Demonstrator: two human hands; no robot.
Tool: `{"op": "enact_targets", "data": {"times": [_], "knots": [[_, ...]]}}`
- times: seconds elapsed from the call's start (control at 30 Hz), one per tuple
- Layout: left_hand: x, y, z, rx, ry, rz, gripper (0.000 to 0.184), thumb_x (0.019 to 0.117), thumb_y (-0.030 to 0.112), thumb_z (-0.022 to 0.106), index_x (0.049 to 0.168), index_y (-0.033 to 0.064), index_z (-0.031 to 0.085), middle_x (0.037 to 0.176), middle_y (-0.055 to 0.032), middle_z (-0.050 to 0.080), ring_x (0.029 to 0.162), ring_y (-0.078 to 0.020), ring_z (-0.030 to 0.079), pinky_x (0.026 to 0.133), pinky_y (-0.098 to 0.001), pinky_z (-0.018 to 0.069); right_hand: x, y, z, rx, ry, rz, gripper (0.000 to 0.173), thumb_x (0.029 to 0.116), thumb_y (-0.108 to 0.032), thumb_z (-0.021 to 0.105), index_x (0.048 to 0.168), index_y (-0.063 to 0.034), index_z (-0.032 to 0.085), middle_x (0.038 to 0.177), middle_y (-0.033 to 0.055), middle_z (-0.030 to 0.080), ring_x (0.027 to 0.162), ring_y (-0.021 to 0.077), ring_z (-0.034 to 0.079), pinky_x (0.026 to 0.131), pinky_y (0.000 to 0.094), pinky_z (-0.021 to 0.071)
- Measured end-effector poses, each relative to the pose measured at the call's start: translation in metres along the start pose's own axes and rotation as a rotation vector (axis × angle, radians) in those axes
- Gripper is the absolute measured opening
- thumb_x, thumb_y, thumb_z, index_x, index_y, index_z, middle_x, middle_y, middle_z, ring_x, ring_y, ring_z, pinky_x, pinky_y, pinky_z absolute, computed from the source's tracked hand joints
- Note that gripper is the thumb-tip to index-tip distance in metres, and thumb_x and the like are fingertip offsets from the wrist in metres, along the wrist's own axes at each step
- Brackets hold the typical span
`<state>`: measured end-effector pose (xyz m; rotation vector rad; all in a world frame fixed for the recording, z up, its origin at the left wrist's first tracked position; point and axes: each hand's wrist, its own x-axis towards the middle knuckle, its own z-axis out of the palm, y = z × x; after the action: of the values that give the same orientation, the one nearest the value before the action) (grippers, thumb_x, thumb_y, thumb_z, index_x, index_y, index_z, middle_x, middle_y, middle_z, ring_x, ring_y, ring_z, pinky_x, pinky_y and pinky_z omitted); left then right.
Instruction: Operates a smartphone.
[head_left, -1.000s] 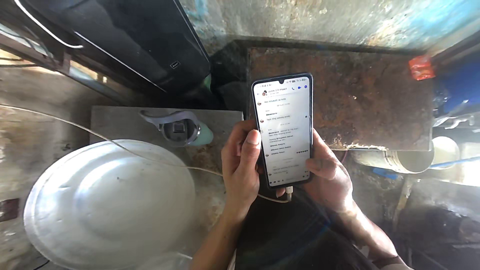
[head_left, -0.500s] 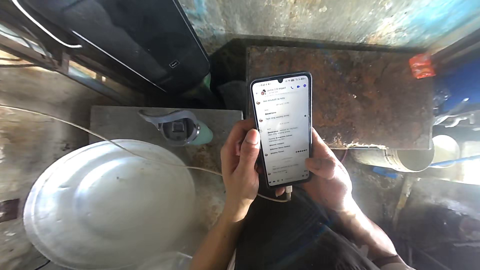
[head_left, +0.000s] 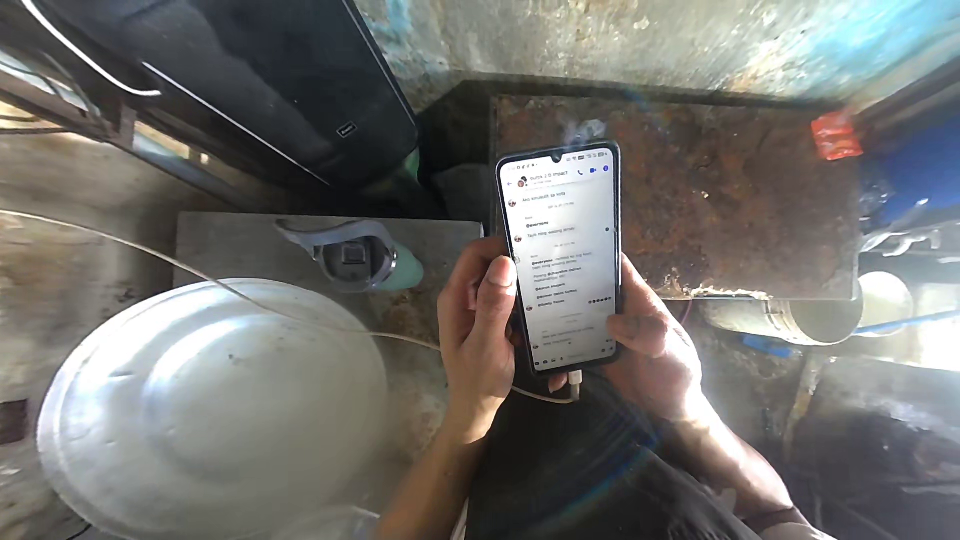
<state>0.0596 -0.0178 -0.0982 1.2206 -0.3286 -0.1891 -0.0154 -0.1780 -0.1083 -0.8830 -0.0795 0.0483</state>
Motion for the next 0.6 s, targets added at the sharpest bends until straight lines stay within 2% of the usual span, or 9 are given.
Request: {"op": "enact_targets", "data": {"times": [0.23, 0.43, 0.53, 0.6], "knots": [[0.0006, -0.0015, -0.0007, -0.014, -0.007, 0.0, 0.032, 0.1118, 0.029, 0.036, 0.124, 0.01, 0.059, 0.101, -0.0011, 0.067, 0.087, -0.0087, 0.069, 0.074, -0.0268, 0.0622, 0.0002, 0.0006, -0.0005, 0.005, -0.007, 0.002, 0.05, 0.0986, -0.014, 0.043, 0.149, -0.0146, 0.039, 0.123, 0.0162, 0.062, 0.1, 0.0278, 0.069, 0.072, 0.0464, 0.0635], [0.0006, -0.0007, -0.0004, -0.019, 0.003, 0.002, 0.031, 0.1118, 0.027, 0.037, 0.122, 0.0097, 0.06, 0.098, -0.0007, 0.068, 0.086, -0.0083, 0.07, 0.073, -0.0264, 0.0622, 0.0004, 0.0002, 0.0009, 0.003, 0.002, 0.006, 0.051, 0.0984, -0.015, 0.044, 0.149, -0.015, 0.039, 0.122, 0.0157, 0.063, 0.098, 0.0262, 0.07, 0.072, 0.0443, 0.0633], [0.0004, -0.0011, -0.0016, -0.013, 0.006, -0.003, 0.03, 0.1115, 0.028, 0.038, 0.123, 0.0105, 0.06, 0.1, -0.0004, 0.068, 0.088, -0.0084, 0.07, 0.074, -0.0271, 0.0623, 0.0006, 0.0013, 0.0002, -0.024, 0.008, 0.012, 0.052, 0.0988, -0.019, 0.046, 0.15, -0.017, 0.039, 0.125, 0.0129, 0.062, 0.105, 0.0237, 0.068, 0.079, 0.0443, 0.0622], [0.0002, -0.0011, -0.0017, -0.011, 0.01, -0.003, 0.03, 0.1115, 0.027, 0.037, 0.123, 0.0108, 0.06, 0.1, 0.0, 0.068, 0.087, -0.008, 0.069, 0.074, -0.0266, 0.062, 0.0011, 0.0019, 0.0004, -0.019, 0.011, 0.008, 0.051, 0.0986, -0.019, 0.047, 0.149, -0.0168, 0.04, 0.125, 0.013, 0.063, 0.106, 0.0243, 0.068, 0.079, 0.0453, 0.0624]]}}
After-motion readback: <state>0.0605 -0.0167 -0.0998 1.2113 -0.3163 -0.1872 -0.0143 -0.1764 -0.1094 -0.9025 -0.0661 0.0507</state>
